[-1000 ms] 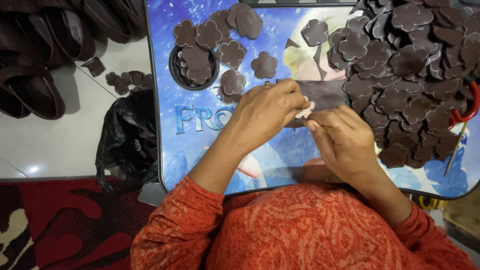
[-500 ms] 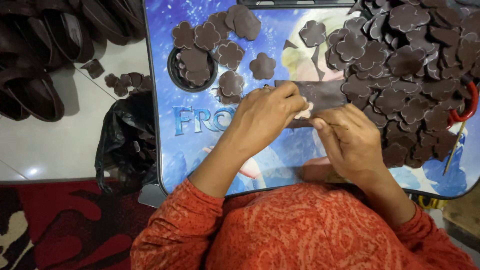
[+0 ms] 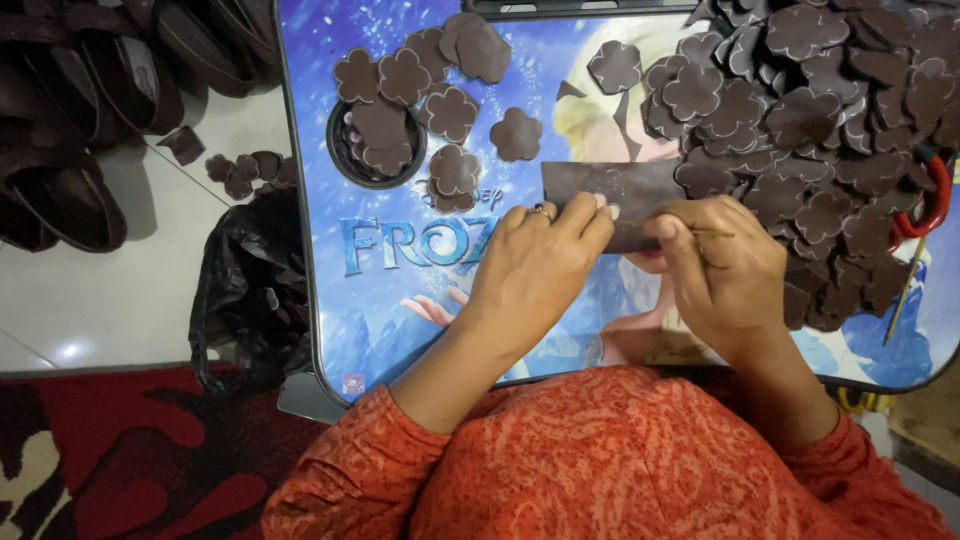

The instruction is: The person uses a small pointed tool to trace or emboss a light-colored flower-shaped template onto a dark brown material. They repeatedly reposition the template and work on different areas of the same piece throughout the clip.

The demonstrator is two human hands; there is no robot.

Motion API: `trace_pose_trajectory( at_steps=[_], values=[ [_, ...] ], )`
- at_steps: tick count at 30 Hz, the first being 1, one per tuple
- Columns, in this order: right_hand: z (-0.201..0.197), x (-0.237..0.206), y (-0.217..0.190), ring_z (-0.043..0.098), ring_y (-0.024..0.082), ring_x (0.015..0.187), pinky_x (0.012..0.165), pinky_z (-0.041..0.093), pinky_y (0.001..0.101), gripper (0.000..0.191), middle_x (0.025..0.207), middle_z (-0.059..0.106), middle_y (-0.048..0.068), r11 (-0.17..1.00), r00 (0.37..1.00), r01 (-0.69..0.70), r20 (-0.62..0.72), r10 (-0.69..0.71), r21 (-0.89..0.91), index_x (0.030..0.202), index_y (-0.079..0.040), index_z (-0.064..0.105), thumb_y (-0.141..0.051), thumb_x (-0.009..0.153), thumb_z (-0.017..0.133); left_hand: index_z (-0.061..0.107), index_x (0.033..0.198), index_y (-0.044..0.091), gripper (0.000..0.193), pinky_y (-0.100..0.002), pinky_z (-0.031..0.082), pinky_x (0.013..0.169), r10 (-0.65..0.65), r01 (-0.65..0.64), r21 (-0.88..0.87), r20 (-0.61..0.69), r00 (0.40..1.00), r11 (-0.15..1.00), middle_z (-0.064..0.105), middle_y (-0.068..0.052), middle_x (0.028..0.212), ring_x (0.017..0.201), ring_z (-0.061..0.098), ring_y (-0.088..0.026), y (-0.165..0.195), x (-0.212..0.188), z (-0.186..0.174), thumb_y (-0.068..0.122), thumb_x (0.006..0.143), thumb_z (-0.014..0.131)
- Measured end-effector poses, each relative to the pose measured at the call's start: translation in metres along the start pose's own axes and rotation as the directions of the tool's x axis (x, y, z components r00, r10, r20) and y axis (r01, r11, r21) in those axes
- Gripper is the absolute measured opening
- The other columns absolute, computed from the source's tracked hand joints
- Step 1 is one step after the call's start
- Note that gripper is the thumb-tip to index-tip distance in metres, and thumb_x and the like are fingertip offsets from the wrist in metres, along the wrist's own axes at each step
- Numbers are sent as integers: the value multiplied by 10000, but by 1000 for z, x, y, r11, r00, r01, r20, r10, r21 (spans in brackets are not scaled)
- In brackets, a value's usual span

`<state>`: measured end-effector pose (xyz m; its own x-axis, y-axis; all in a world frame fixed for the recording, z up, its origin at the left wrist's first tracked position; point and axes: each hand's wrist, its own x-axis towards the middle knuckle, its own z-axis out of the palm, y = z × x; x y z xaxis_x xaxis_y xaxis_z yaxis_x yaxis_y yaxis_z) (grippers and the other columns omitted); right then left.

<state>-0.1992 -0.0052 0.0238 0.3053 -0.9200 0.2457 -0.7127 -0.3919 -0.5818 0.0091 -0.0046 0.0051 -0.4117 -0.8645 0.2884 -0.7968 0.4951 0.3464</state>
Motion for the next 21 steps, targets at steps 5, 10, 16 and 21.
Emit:
trace_pose_trajectory(
  at_steps=[5,10,16,21],
  values=[
    [4,3,0,635,293,832,718,493,363,104,984,699,103,1000,1000,14,15,-14,-8,1024,-26,683,-90,1100,651,672,1224,117,313,-349,501,743,-18,18,6,-1,1000,1000,643,6,1073,819,665,-169,0,-2,-1,140,915,627],
    [3,6,1,614,277,769,711,482,367,96,955,675,106,998,998,47,-28,-48,-42,1051,-8,673,-83,1111,667,678,1222,120,303,-343,503,717,-18,17,34,19,1000,999,636,0,1047,793,661,-169,2,-3,-1,142,923,633],
    [5,9,-3,629,269,798,730,492,359,109,956,686,103,997,997,65,-37,-66,-33,1059,-9,676,-99,1120,671,679,1213,109,296,-348,504,712,-21,21,15,7,1000,1000,644,-2,1072,788,663,-175,1,-4,1,130,919,642],
    [1,5,-4,644,267,827,723,497,346,121,980,697,97,999,999,31,-15,-31,-18,1018,-12,684,-97,1101,666,670,1225,128,277,-379,516,754,-55,52,-81,-30,998,995,642,6,1080,864,671,-194,-2,-1,5,151,950,645]
  ],
)
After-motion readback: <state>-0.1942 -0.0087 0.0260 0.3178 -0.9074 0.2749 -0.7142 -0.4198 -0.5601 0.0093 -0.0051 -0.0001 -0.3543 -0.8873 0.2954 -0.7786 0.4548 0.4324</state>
